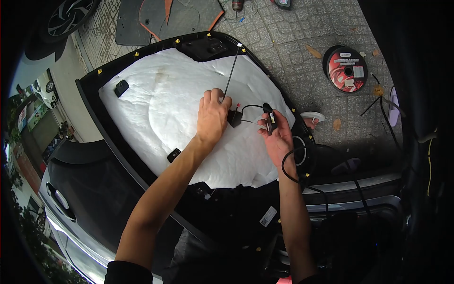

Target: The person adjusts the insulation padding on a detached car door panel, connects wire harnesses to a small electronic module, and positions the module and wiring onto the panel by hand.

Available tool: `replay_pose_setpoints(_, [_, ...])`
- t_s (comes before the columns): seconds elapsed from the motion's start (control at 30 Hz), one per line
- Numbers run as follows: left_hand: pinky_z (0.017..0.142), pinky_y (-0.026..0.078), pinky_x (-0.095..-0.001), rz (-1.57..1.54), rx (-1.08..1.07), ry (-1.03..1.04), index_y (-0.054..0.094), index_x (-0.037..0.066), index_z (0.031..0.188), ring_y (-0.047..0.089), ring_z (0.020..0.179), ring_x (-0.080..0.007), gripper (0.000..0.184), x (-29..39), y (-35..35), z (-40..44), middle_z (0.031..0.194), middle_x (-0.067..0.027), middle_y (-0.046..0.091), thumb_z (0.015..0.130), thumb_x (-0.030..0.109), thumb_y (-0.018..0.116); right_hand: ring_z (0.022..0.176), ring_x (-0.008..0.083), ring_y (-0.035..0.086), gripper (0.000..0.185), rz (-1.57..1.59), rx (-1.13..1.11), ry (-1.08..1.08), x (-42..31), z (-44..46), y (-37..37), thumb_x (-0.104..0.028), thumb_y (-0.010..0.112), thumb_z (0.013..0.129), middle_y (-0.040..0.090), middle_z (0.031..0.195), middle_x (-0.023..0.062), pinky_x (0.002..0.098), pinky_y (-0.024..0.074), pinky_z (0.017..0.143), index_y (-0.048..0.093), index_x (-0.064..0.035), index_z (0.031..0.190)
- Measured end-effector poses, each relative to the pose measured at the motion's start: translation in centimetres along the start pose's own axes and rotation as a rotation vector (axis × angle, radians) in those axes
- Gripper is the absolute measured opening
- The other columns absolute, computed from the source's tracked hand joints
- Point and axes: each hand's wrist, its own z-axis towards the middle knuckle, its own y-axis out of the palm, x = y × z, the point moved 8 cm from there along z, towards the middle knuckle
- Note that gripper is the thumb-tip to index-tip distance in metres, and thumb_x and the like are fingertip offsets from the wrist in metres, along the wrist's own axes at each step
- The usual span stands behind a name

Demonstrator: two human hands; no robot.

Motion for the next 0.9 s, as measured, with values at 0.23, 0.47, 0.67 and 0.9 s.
replay_pose_setpoints(0.23, [0.091,0.043,-0.0409,-0.156,-0.117,-0.159,0.056,0.003,0.116,0.053,0.103,-0.0331,0.038,-1.2,2.5,0.9,0.112,-0.016,0.056,0.078,0.002,0.06,0.113,0.0274,0.055,0.067,-0.073,0.039,0.02,-0.7,0.3,-0.3,-0.044,0.06,0.092,0.053,0.129,0.0118,0.0362,0.0443,0.089,0.034,-0.0085,0.143])
replay_pose_setpoints(0.47, [0.09,0.046,-0.0458,-0.19,-0.107,-0.109,0.052,-0.002,0.122,0.058,0.101,-0.0385,0.042,-3.2,6.5,8.0,0.112,-0.024,0.061,0.083,0.009,0.062,0.1,0.0234,0.058,0.053,-0.057,0.113,0.036,-0.3,0.3,-0.6,-0.048,0.045,0.098,0.058,0.12,0.0109,0.0343,0.0439,0.082,0.044,-0.0085,0.134])
replay_pose_setpoints(0.67, [0.078,0.051,-0.0362,-0.477,-0.396,-0.602,0.055,-0.005,0.12,0.064,0.087,-0.0223,0.037,-7.5,13.8,12.6,0.096,-0.0159,0.066,0.087,0.01,0.061,0.088,0.0166,0.052,0.048,-0.084,0.078,0.016,-0.1,1.1,0.0,-0.046,0.045,0.099,0.059,0.116,0.0118,0.0304,0.0378,0.076,0.047,-0.0061,0.126])
replay_pose_setpoints(0.9, [0.081,0.05,-0.0364,-0.834,-0.32,-0.04,0.063,0.001,0.107,0.065,0.091,-0.0293,0.02,3.0,-1.1,7.3,0.099,-0.0154,0.067,0.097,0.01,0.05,0.108,0.0174,0.053,0.052,-0.149,0.074,-0.083,0.0,0.7,-0.5,-0.022,0.07,0.088,0.056,0.126,0.0094,0.0325,0.0408,0.092,0.045,-0.0052,0.13])
